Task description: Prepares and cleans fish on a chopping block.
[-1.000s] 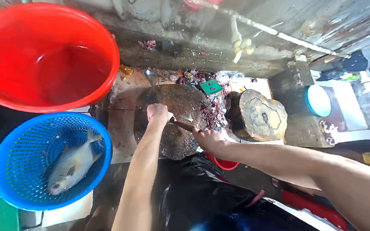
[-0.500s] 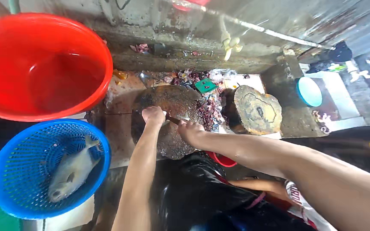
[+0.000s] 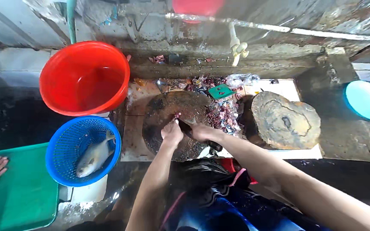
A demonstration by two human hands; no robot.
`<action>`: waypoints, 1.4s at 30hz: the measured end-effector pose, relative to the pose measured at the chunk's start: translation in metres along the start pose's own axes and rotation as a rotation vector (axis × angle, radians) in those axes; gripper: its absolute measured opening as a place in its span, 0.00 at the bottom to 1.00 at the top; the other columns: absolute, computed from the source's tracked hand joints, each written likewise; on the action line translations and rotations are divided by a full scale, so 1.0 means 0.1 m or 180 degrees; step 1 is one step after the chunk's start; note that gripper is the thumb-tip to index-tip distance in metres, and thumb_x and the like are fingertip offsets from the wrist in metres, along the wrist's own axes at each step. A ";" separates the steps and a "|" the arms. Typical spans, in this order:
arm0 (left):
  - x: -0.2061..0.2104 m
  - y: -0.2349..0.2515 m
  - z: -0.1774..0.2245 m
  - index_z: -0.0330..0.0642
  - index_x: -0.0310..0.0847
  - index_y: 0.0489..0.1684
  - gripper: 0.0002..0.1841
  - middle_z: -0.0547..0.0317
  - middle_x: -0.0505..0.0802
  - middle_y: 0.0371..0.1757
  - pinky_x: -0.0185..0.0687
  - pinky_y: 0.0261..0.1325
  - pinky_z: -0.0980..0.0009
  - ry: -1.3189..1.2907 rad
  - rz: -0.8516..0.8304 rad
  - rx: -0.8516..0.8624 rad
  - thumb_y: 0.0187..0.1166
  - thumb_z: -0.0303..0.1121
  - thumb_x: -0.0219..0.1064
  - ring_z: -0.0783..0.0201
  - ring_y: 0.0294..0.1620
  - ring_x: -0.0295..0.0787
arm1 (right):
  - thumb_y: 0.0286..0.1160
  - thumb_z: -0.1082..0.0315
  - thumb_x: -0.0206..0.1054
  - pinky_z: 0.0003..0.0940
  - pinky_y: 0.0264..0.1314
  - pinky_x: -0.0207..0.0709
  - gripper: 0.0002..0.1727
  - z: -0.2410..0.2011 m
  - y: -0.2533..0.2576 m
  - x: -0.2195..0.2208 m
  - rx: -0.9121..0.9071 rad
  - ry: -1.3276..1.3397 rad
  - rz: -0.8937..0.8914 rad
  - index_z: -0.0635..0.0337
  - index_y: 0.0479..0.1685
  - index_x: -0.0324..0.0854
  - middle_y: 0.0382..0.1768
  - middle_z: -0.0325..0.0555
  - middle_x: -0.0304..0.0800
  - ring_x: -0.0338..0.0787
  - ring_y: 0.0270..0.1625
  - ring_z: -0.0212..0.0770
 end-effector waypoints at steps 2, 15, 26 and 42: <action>0.10 0.00 -0.07 0.38 0.62 0.87 0.48 0.29 0.68 0.85 0.79 0.68 0.35 -0.0322 0.0160 -0.0086 0.72 0.63 0.70 0.31 0.77 0.75 | 0.90 0.54 0.54 0.71 0.66 0.77 0.27 0.34 -0.09 0.08 -0.0050 0.0166 -0.0009 0.68 0.75 0.73 0.65 0.72 0.83 0.86 0.66 0.68; 0.44 0.28 -0.31 0.36 0.79 0.70 0.47 0.36 0.85 0.70 0.80 0.70 0.38 -0.1327 0.0258 -0.0178 0.57 0.64 0.81 0.40 0.72 0.82 | 0.92 0.53 0.52 0.70 0.71 0.76 0.27 1.01 -0.40 -0.16 0.0250 0.0390 0.1061 0.61 0.79 0.73 0.65 0.69 0.86 0.86 0.69 0.68; 0.69 0.18 -0.33 0.32 0.82 0.64 0.42 0.37 0.89 0.63 0.80 0.72 0.43 -0.1890 0.0535 -0.0358 0.56 0.56 0.85 0.44 0.68 0.86 | 0.91 0.55 0.47 0.68 0.65 0.81 0.29 0.63 0.22 0.31 -0.0326 0.0444 0.1116 0.56 0.87 0.63 0.61 0.66 0.88 0.90 0.65 0.66; 0.86 0.16 -0.37 0.31 0.79 0.65 0.39 0.37 0.89 0.62 0.83 0.68 0.43 -0.2233 0.0420 -0.0660 0.60 0.53 0.83 0.44 0.66 0.87 | 0.89 0.55 0.57 0.62 0.58 0.86 0.26 1.56 0.27 -0.30 0.0665 0.1607 0.1576 0.61 0.78 0.73 0.57 0.66 0.89 0.94 0.53 0.61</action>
Point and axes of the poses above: each hand's wrist, its own y-axis towards the middle knuckle, its own x-axis out of the palm, z = x × y, the point moved 8 cm from there along y, towards the middle knuckle
